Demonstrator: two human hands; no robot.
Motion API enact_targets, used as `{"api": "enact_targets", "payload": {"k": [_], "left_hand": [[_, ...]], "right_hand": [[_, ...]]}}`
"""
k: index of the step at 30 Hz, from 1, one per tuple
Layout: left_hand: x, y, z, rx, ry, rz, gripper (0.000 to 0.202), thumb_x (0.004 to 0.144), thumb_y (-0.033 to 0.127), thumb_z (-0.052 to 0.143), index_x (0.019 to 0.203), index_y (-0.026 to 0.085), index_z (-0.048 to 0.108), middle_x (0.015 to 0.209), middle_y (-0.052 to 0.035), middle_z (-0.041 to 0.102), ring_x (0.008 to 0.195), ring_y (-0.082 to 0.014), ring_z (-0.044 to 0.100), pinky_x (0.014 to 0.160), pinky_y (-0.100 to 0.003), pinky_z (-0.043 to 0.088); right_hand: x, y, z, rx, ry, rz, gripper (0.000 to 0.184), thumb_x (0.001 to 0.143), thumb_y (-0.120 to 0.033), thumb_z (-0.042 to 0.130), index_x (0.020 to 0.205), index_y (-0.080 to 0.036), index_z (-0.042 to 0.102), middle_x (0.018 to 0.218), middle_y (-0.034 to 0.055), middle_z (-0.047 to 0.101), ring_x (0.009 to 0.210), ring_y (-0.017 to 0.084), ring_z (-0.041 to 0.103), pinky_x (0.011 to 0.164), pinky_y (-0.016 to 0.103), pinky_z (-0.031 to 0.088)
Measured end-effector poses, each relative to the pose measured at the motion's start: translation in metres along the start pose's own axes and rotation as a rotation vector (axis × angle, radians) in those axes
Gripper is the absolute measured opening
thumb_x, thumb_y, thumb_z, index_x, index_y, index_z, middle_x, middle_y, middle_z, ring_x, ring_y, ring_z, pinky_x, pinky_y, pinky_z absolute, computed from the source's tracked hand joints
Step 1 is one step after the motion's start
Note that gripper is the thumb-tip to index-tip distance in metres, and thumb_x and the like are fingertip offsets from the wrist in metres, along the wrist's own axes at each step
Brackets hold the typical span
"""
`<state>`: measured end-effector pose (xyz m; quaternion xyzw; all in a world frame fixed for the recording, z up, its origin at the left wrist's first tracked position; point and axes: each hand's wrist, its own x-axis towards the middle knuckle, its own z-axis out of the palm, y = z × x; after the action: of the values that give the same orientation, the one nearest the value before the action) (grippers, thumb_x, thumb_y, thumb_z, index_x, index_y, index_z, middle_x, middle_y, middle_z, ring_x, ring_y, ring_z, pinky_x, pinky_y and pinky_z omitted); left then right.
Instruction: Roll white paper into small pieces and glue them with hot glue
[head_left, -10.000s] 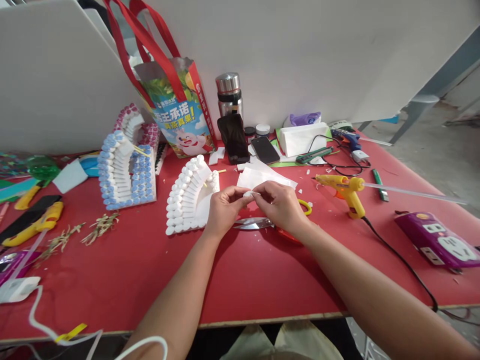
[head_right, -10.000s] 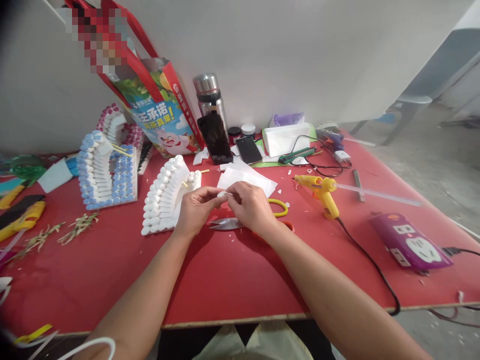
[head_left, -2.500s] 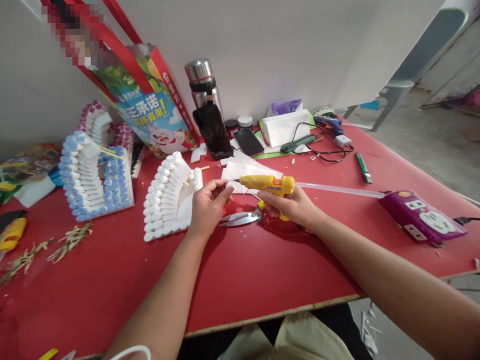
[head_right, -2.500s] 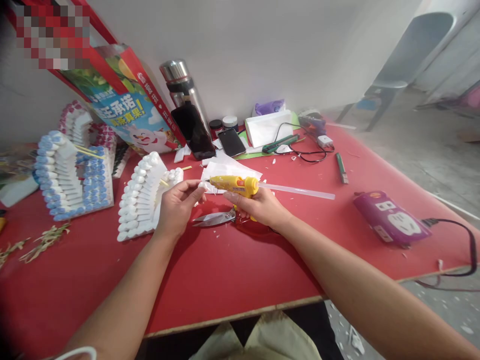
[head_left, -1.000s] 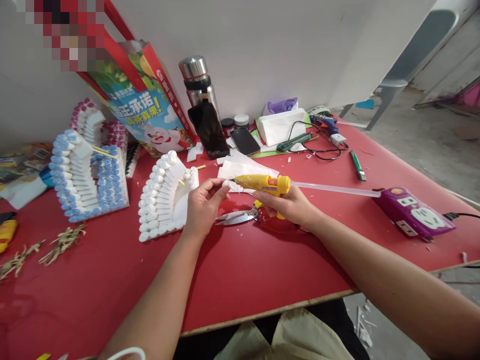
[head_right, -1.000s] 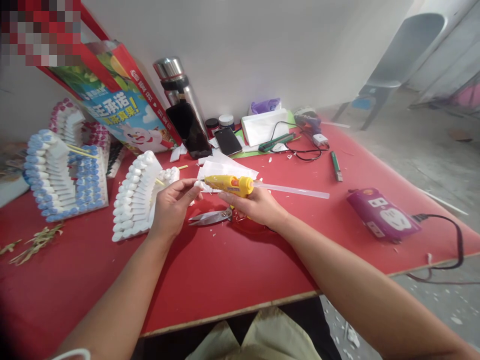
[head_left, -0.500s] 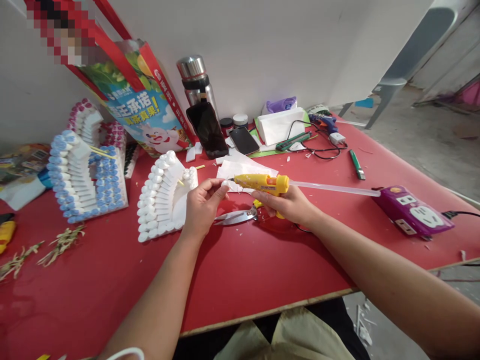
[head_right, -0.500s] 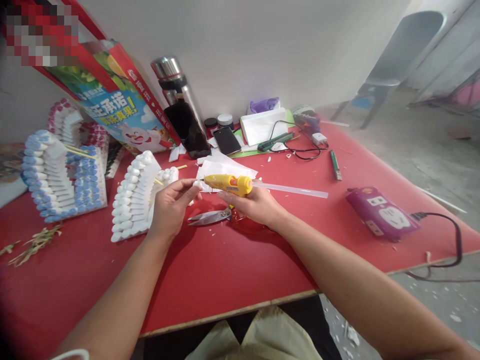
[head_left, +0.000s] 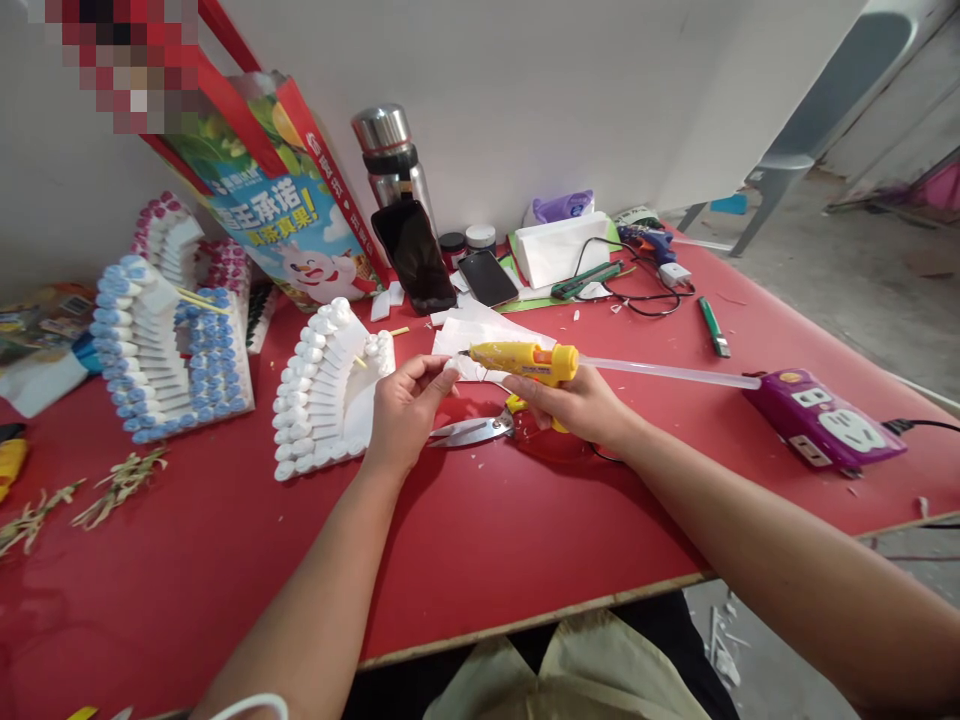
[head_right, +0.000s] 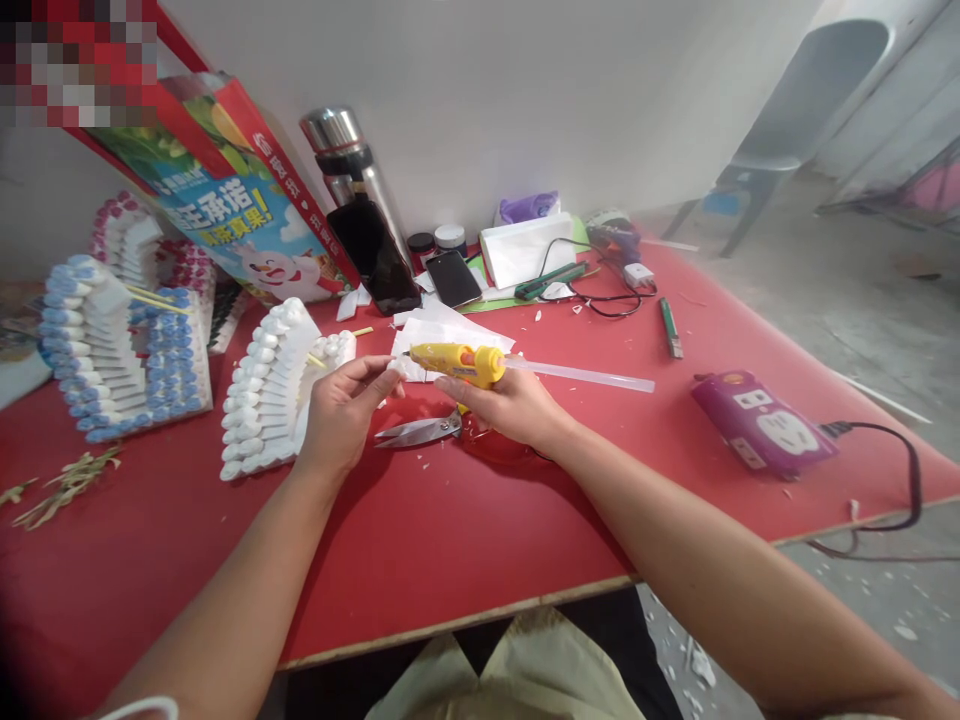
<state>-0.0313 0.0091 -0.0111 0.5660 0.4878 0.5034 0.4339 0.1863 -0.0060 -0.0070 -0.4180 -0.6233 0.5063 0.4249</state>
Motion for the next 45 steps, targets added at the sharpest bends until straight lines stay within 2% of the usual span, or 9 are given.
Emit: {"api": "enact_targets", "payload": {"k": [7, 13, 21, 26, 34, 40, 45], "left_hand": [[0.0005, -0.0024, -0.0012, -0.023, 0.010, -0.003, 0.023, 0.082, 0.035, 0.074, 0.094, 0.016, 0.072, 0.070, -0.0003, 0.066, 0.069, -0.0128, 0.059, 0.075, -0.025, 0.048], [0.0013, -0.0034, -0.0011, -0.070, 0.018, -0.016, 0.023, 0.082, 0.034, 0.074, 0.095, 0.016, 0.072, 0.071, -0.0006, 0.067, 0.069, -0.0127, 0.060, 0.075, -0.025, 0.048], [0.0014, -0.0024, -0.0011, -0.050, 0.019, -0.016, 0.021, 0.081, 0.033, 0.075, 0.093, 0.016, 0.073, 0.071, -0.0005, 0.067, 0.070, -0.0125, 0.060, 0.076, -0.026, 0.048], [0.0020, -0.0032, -0.0009, -0.074, 0.026, -0.010, 0.021, 0.081, 0.034, 0.075, 0.092, 0.016, 0.072, 0.072, -0.0004, 0.067, 0.068, -0.0119, 0.059, 0.074, -0.025, 0.048], [0.0000, -0.0008, -0.0002, -0.022, 0.012, -0.007, 0.025, 0.080, 0.037, 0.075, 0.095, 0.017, 0.072, 0.072, -0.0009, 0.066, 0.069, -0.0140, 0.061, 0.075, -0.027, 0.048], [-0.0008, 0.0005, 0.0007, -0.015, 0.008, -0.001, 0.025, 0.081, 0.037, 0.074, 0.095, 0.017, 0.072, 0.071, -0.0006, 0.067, 0.070, -0.0140, 0.061, 0.076, -0.027, 0.049], [0.0009, -0.0023, -0.0005, -0.044, 0.015, -0.007, 0.026, 0.080, 0.036, 0.075, 0.096, 0.016, 0.072, 0.073, -0.0012, 0.067, 0.069, -0.0133, 0.060, 0.075, -0.026, 0.049]], "right_hand": [[-0.0010, -0.0013, -0.0001, -0.014, -0.006, 0.011, 0.038, 0.089, -0.047, 0.066, 0.112, -0.017, 0.071, 0.053, -0.0049, 0.052, 0.045, 0.009, 0.045, 0.046, 0.024, 0.039], [-0.0005, 0.0008, 0.0017, -0.061, -0.023, -0.042, 0.038, 0.088, -0.048, 0.065, 0.110, -0.017, 0.071, 0.060, 0.0000, 0.061, 0.054, 0.014, 0.055, 0.050, 0.026, 0.044], [0.0005, -0.0017, 0.0004, -0.062, 0.009, -0.020, 0.035, 0.089, -0.048, 0.065, 0.106, -0.018, 0.071, 0.063, 0.0011, 0.062, 0.066, 0.018, 0.062, 0.055, 0.028, 0.047], [-0.0026, -0.0041, 0.0009, -0.041, 0.038, -0.022, 0.036, 0.089, -0.049, 0.065, 0.108, -0.019, 0.071, 0.061, 0.0003, 0.061, 0.058, 0.016, 0.058, 0.052, 0.028, 0.045], [-0.0005, 0.0028, 0.0021, -0.050, -0.024, -0.033, 0.039, 0.088, -0.050, 0.065, 0.108, -0.017, 0.071, 0.057, -0.0013, 0.057, 0.053, 0.014, 0.055, 0.049, 0.026, 0.043], [-0.0007, -0.0018, -0.0001, -0.025, 0.030, 0.014, 0.034, 0.088, -0.048, 0.066, 0.103, -0.018, 0.070, 0.053, -0.0044, 0.051, 0.047, 0.011, 0.048, 0.048, 0.025, 0.041], [-0.0026, -0.0041, 0.0010, -0.018, 0.030, 0.019, 0.038, 0.087, -0.050, 0.066, 0.106, -0.017, 0.071, 0.053, -0.0038, 0.053, 0.047, 0.012, 0.050, 0.049, 0.027, 0.044]]}}
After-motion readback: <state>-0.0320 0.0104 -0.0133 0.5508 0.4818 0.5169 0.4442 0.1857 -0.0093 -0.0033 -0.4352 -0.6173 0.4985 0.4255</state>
